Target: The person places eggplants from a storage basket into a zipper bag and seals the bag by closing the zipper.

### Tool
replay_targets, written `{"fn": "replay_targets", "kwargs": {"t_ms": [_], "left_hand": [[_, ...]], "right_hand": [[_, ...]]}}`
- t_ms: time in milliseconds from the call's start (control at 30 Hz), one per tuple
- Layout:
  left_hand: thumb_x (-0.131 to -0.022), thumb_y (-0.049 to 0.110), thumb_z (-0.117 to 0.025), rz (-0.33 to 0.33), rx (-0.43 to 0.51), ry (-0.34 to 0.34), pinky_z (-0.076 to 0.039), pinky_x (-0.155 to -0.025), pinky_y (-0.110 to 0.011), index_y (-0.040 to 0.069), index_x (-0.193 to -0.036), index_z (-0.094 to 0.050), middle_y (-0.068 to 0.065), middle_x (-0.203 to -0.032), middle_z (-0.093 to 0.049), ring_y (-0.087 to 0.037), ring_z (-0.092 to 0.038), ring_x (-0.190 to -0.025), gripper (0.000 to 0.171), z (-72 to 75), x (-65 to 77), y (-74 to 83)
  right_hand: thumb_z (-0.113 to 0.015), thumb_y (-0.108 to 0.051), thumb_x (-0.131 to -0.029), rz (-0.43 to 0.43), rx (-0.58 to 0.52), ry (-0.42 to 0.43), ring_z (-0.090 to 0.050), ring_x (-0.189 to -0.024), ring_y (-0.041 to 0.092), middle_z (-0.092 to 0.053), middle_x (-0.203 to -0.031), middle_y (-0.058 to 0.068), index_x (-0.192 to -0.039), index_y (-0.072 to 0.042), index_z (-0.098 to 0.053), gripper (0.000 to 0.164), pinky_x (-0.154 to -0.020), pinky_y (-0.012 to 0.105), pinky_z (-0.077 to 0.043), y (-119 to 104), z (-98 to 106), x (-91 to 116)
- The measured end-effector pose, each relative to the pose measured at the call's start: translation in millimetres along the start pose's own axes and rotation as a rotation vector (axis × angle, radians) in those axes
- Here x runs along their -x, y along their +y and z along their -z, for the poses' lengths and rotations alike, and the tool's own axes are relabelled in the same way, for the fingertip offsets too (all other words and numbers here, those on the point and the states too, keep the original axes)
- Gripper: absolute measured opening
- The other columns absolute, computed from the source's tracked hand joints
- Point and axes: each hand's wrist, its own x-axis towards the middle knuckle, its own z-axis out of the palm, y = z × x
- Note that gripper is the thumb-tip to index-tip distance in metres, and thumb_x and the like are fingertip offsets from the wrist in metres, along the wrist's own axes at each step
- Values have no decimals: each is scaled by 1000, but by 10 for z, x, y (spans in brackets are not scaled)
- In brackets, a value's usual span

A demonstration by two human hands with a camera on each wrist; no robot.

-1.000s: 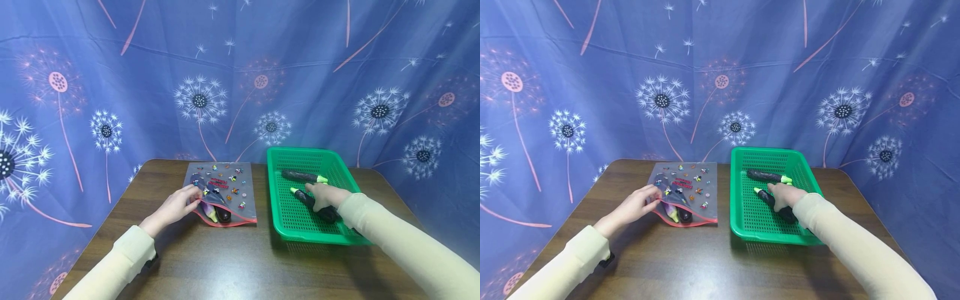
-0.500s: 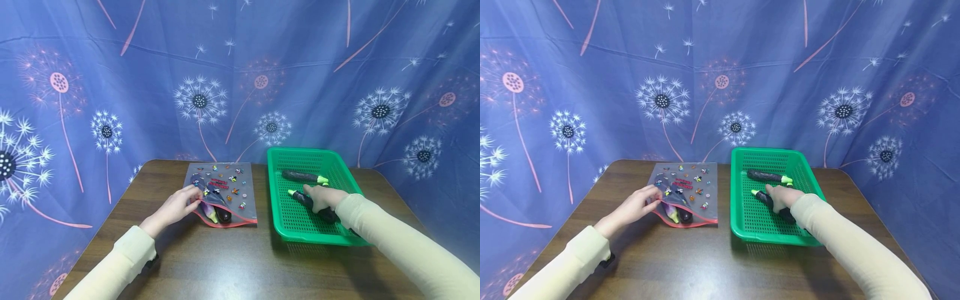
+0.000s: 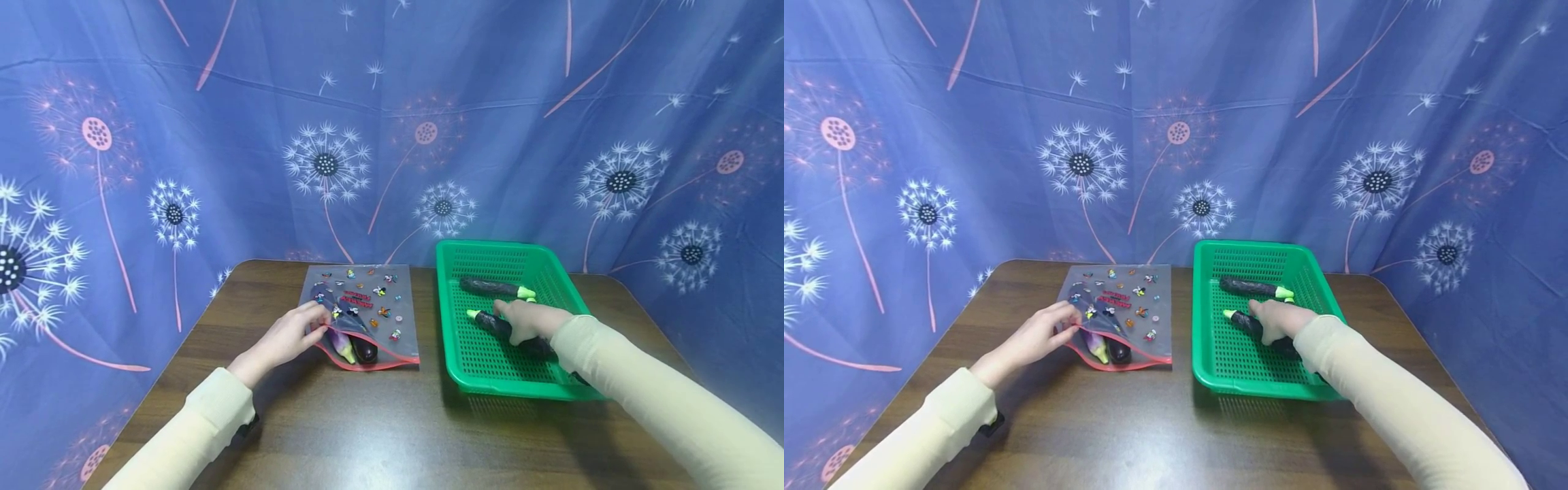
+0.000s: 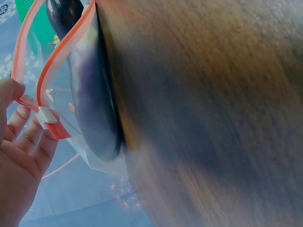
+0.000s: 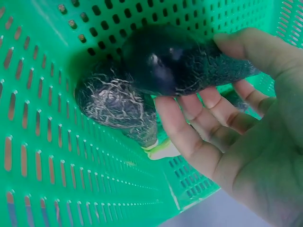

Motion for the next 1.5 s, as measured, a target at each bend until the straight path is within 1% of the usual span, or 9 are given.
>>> {"fn": "replay_targets", "kwargs": {"t_ms": [367,500,633,800,900,1033,1200,1333,1500], "left_hand": [[-81,3,-67,-12,3,0,-46,-65,-25,15,-89,-58,6,-87,-56,-12,-57,-74,16,-6,-3,-7],[-81,3,-67,-21,5,3,-46,-65,-25,16,-88,-58,7,-87,-56,-11,-57,-74,17,-11,-10,-20],[-81,3,-67,-37,8,8,-46,-65,-25,17,-88,-58,8,-86,-55,-12,-56,-74,18,-18,-12,-42],[-81,3,-67,-50,14,10,-46,-65,-25,16,-89,-58,7,-87,-55,-12,-57,-74,18,-15,-16,-46],[-81,3,-68,-50,12,11,-46,-65,-25,16,-88,-58,7,-87,-55,-13,-57,-74,18,-9,-19,-42],[-81,3,-68,-44,6,5,-46,-65,-25,16,-88,-59,7,-86,-55,-14,-57,-74,17,-3,-21,-38],[-82,3,-67,-31,5,-6,-45,-66,-26,16,-88,-59,7,-87,-55,-15,-57,-75,16,6,-21,-30],[-82,2,-66,-28,6,-11,-45,-66,-26,13,-89,-60,7,-87,-55,-15,-56,-76,15,0,-12,-31],[-81,2,-66,-32,2,-5,-45,-66,-26,14,-89,-60,7,-87,-55,-13,-56,-75,16,-17,-4,-53]], "right_hand": [[-70,-5,-81,45,73,60,-43,-56,14,-55,-73,3,-125,-1,-43,52,-55,29,-37,-74,160,85],[-72,-9,-80,39,88,93,-47,-61,16,-59,-84,7,-125,0,-46,53,-55,30,-37,-83,248,126],[-75,-14,-79,35,117,125,-58,-80,24,-60,-103,16,-122,1,-49,53,-59,34,-45,-101,341,176],[-76,-17,-78,38,127,151,-58,-99,34,-57,-116,20,-123,0,-49,55,-68,40,-50,-103,436,237],[-76,-17,-78,46,119,164,-57,-103,36,-57,-117,20,-123,0,-49,55,-70,42,-51,-118,496,280],[-75,-17,-78,52,109,169,-58,-89,29,-59,-104,14,-122,-2,-49,53,-63,37,-48,-146,569,328],[-73,-16,-80,66,87,182,-46,-67,18,-55,-84,5,-123,-2,-46,53,-55,31,-38,-184,654,383],[-73,-15,-79,91,77,218,-50,-69,18,-57,-87,7,-123,-1,-46,53,-55,31,-39,-220,710,422],[-73,-15,-78,117,99,280,-58,-81,21,-60,-96,11,-121,-3,-48,51,-60,34,-46,-289,766,473]]}}
